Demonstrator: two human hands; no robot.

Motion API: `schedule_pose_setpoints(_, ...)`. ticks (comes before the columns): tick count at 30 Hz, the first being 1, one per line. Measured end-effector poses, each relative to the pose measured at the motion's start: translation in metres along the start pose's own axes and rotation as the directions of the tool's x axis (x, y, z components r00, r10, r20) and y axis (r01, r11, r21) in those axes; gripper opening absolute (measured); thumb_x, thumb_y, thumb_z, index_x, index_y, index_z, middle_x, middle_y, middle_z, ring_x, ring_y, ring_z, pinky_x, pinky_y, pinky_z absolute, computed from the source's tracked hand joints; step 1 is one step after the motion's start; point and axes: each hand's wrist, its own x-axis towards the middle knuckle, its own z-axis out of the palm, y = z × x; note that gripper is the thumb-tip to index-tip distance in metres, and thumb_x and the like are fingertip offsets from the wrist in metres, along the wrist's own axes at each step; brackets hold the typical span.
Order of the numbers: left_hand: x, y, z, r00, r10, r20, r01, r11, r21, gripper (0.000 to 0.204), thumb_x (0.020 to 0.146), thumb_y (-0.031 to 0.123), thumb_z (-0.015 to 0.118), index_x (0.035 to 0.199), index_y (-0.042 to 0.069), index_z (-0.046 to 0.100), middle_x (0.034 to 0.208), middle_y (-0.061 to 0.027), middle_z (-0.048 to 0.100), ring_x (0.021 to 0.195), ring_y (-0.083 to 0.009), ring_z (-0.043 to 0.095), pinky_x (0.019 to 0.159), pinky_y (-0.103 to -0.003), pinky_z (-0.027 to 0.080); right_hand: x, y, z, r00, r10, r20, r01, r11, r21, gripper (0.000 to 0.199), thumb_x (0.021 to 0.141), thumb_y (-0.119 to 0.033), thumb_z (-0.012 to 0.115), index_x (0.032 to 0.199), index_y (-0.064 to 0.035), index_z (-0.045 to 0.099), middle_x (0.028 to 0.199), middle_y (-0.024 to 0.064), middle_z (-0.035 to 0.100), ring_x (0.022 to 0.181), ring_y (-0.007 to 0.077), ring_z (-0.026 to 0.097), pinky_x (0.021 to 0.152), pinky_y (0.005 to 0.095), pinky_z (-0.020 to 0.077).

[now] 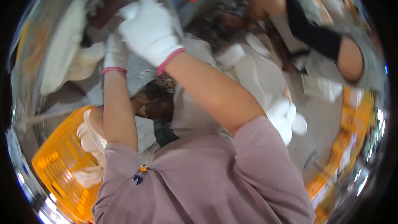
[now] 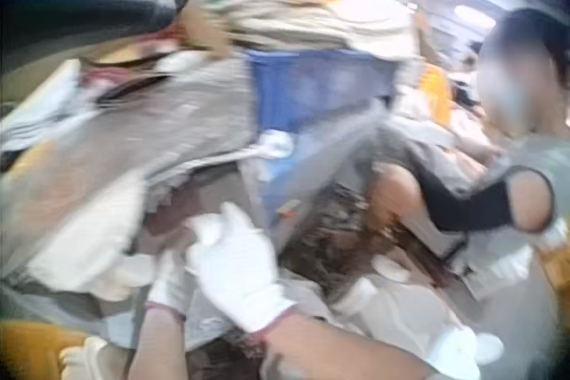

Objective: The person sits on the floor and repeatedly scrubs white slipper soles against a fixed abrasive surface, then places them into a yellow basket. The person handles the slippers one at a time, rubbing the soles and occasionally flipping them over.

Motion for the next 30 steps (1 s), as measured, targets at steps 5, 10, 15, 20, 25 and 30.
schedule_pose_setpoints(5, -0.084, -0.013, 0.033, 0.919, -0.205, 0.337, 0.224, -0.432, -0.873, 0.066, 0.099, 0.048, 0.063, 0.139, -0.005, 0.06, 0.138, -0.0234, 0.066, 0.131, -0.0388, 0.06, 0.113, -0.044, 0.043, 0.042, 0.006, 0.028, 0.949, -0.164, 0.269, 0.261, 0.889, -0.377, 0.05, 0.086, -0.035, 0.068, 0.115, 0.0054, 0.073, 0.11, 0.0294, 0.074, 0.109, 0.0453, 0.07, 0.097, 0.0457, 0.0559)
schedule_pose_setpoints(10, -0.078, 0.006, -0.049, 0.932, 0.119, 0.341, 0.245, -0.902, -0.355, 0.039, 0.091, 0.034, 0.082, 0.101, -0.003, 0.077, 0.088, -0.0065, 0.075, 0.084, -0.0146, 0.068, 0.074, -0.033, 0.054, 0.02, 0.0, 0.011, 0.945, 0.004, 0.328, -0.01, 1.0, 0.018, 0.046, 0.087, -0.032, 0.072, 0.111, 0.0065, 0.072, 0.118, 0.0301, 0.071, 0.11, 0.0441, 0.07, 0.095, 0.0482, 0.0571)
schedule_pose_setpoints(15, -0.035, 0.004, -0.059, 0.987, -0.026, 0.157, -0.058, -0.977, 0.207, 0.034, 0.097, 0.022, 0.075, 0.122, -0.001, 0.072, 0.111, -0.0047, 0.073, 0.097, -0.0159, 0.07, 0.085, -0.033, 0.057, -0.054, -0.006, -0.045, 0.629, -0.571, 0.528, 0.777, 0.49, -0.396, 0.039, 0.083, -0.023, 0.071, 0.121, -0.0099, 0.068, 0.128, 0.0127, 0.07, 0.127, 0.0356, 0.062, 0.112, 0.0496, 0.0444)
schedule_pose_setpoints(20, -0.099, 0.016, -0.053, 0.996, -0.082, -0.033, -0.029, -0.655, 0.755, 0.064, 0.103, 0.055, 0.057, 0.137, 0.002, 0.061, 0.122, -0.0152, 0.071, 0.112, -0.0317, 0.068, 0.097, -0.048, 0.058, -0.089, 0.002, -0.034, 0.543, -0.374, 0.752, 0.825, 0.402, -0.396, 0.024, 0.086, -0.017, 0.066, 0.109, -0.0111, 0.07, 0.099, 0.0027, 0.073, 0.088, 0.0255, 0.073, 0.081, 0.0422, 0.0572)
schedule_pose_setpoints(25, -0.084, 0.035, -0.016, 0.855, -0.515, -0.061, -0.135, -0.335, 0.932, 0.083, 0.1, 0.073, 0.047, 0.134, -0.002, 0.058, 0.123, -0.0222, 0.068, 0.113, -0.0372, 0.067, 0.102, -0.051, 0.056, -0.12, -0.004, 0.01, 0.646, -0.621, 0.444, 0.753, 0.613, -0.238, 0.04, 0.085, -0.017, 0.07, 0.125, -0.0084, 0.07, 0.117, 0.0095, 0.073, 0.083, 0.0281, 0.074, 0.066, 0.0397, 0.0592)
schedule_pose_setpoints(30, -0.042, 0.044, 0.012, 0.866, -0.454, 0.21, -0.483, -0.647, 0.591, 0.047, 0.111, 0.035, 0.04, 0.135, -0.001, 0.058, 0.126, -0.0212, 0.068, 0.113, -0.0346, 0.068, 0.102, -0.045, 0.057, -0.097, -0.03, 0.03, 0.742, -0.465, 0.484, 0.633, 0.724, -0.275, 0.036, 0.089, -0.022, 0.078, 0.121, -0.0072, 0.074, 0.088, 0.0148, 0.074, 0.077, 0.0362, 0.072, 0.074, 0.0463, 0.058)
